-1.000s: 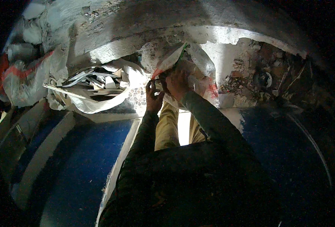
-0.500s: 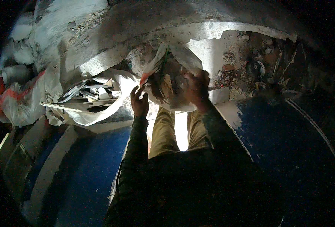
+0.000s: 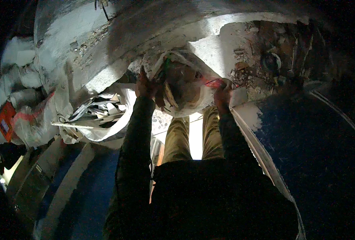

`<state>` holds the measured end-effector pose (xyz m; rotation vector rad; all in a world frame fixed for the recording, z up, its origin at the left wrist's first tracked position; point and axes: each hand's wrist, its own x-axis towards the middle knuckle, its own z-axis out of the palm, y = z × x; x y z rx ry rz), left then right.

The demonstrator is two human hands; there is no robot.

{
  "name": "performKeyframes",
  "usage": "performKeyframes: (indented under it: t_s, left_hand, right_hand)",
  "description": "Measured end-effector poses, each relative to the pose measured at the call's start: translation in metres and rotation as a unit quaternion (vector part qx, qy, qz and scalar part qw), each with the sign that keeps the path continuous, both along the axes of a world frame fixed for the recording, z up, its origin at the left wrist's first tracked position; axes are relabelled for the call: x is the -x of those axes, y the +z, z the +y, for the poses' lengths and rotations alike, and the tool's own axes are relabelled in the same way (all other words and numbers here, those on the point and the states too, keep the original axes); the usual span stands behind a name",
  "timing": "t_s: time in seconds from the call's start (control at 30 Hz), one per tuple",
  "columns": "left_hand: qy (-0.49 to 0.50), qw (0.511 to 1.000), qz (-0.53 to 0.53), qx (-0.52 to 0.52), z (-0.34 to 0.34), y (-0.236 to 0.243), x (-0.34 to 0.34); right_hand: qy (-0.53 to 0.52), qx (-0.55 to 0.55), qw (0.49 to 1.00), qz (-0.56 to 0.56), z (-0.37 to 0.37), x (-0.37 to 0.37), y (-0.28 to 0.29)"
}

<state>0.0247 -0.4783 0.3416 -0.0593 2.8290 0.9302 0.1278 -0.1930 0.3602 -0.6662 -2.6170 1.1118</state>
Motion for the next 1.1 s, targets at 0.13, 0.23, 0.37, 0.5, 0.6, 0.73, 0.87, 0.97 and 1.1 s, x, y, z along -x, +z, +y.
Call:
performKeyframes:
  t_s: [0.13, 0.23, 0.37, 0.5, 0.6, 0.73, 0.87, 0.97, 1.1]
  left_hand:
    - [-0.028, 0.993, -0.112, 0.009, -0.044, -0.067, -0.004]
    - [-0.025, 0.999, -0.009, 0.044, -0.064, -0.085, -0.024]
    - [-0.079, 0.987, 0.007, 0.138, -0.045, -0.056, -0.027]
    - [0.043, 0.977, -0.192, 0.076, -0.015, -0.045, -0.021]
    - [0.06, 0.987, -0.128, 0.075, -0.039, -0.072, -0.022]
    - [0.07, 0.995, -0.065, -0.028, -0.049, -0.097, -0.029]
    - [0.213, 0.953, -0.174, -0.124, 0.015, 0.016, -0.007]
    - [0.174, 0.964, -0.141, -0.141, 0.005, 0.027, -0.013]
    - [0.175, 0.95, -0.014, -0.257, 0.021, 0.04, -0.011]
  right_hand:
    - [-0.191, 0.308, 0.932, 0.025, -0.027, -0.005, -0.006]
    - [-0.03, 0.174, 0.984, -0.015, -0.043, -0.014, 0.002]
    - [-0.037, -0.138, 0.99, -0.006, -0.044, -0.043, -0.006]
    - [-0.121, 0.365, 0.891, -0.24, -0.024, -0.079, -0.036]
    - [-0.137, 0.54, 0.797, -0.234, -0.029, -0.049, 0.009]
    - [0.226, 0.032, 0.973, 0.031, -0.012, -0.06, -0.018]
    - [-0.111, 0.584, 0.76, -0.261, -0.005, -0.057, 0.027]
    - [-0.058, 0.418, 0.86, -0.288, -0.01, -0.06, 0.036]
    - [-0.216, 0.684, 0.675, -0.171, 0.012, -0.087, 0.028]
